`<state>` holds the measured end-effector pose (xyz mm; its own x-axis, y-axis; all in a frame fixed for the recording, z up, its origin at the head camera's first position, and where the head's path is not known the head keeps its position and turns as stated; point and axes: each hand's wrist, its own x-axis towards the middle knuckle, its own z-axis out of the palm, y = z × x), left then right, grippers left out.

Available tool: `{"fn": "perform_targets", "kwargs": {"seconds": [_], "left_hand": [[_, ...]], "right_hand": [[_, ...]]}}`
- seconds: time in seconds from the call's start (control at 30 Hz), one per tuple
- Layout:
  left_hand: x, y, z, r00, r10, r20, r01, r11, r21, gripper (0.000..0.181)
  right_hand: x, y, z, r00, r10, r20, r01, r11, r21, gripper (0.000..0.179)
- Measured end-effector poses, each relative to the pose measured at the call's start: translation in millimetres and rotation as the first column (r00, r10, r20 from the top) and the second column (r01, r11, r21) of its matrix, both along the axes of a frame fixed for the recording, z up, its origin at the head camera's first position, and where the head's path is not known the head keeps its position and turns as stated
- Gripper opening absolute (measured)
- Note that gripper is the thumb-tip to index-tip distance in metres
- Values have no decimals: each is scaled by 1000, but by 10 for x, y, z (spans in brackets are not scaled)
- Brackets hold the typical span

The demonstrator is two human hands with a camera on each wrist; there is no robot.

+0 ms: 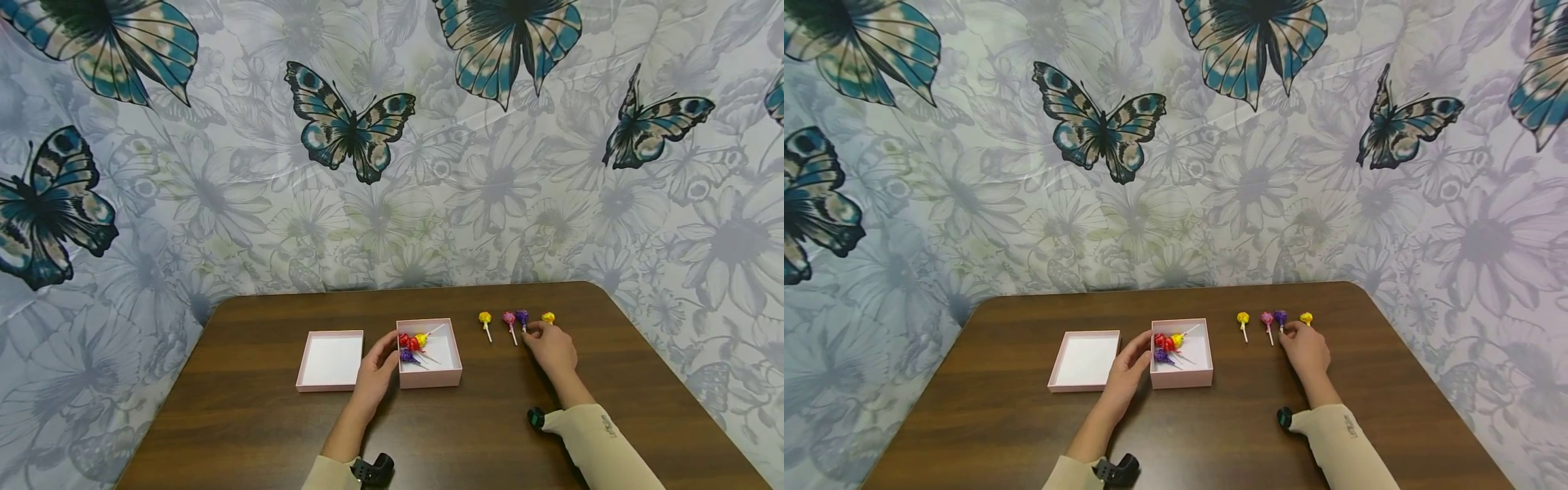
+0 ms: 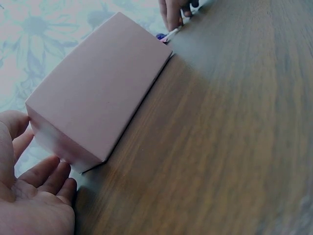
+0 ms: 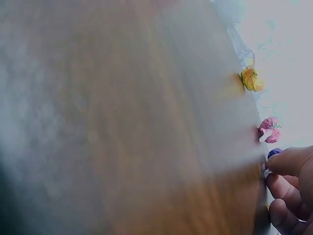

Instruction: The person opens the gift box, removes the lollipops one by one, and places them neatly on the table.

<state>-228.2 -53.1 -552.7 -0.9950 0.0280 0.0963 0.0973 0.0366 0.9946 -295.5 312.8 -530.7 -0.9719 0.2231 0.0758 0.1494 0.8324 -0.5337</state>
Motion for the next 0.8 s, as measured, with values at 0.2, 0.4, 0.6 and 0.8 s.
{"fn": "perform_targets", "kwargs": {"seconds": [0.2,0.4,0.6,0.8], "left_hand": [[-7,-7,-10,1000,-8,-8,8,1000,14,44],[-2,-15,-1,1000,2,-3,-2,1000,-1,44],[0,-20,-5,1000,1,2,-1,1000,-3,44],[14,-9,-3,1000,2,15,-1,1000,-22,44]], "right_hand": [[29,9,8,1000,12,-5,-12,1000,4,33],[61,52,11,999,41,17,-41,999,11,32],[76,49,21,999,38,38,-39,999,11,33],[85,41,23,1000,20,17,-20,1000,12,34]]}}
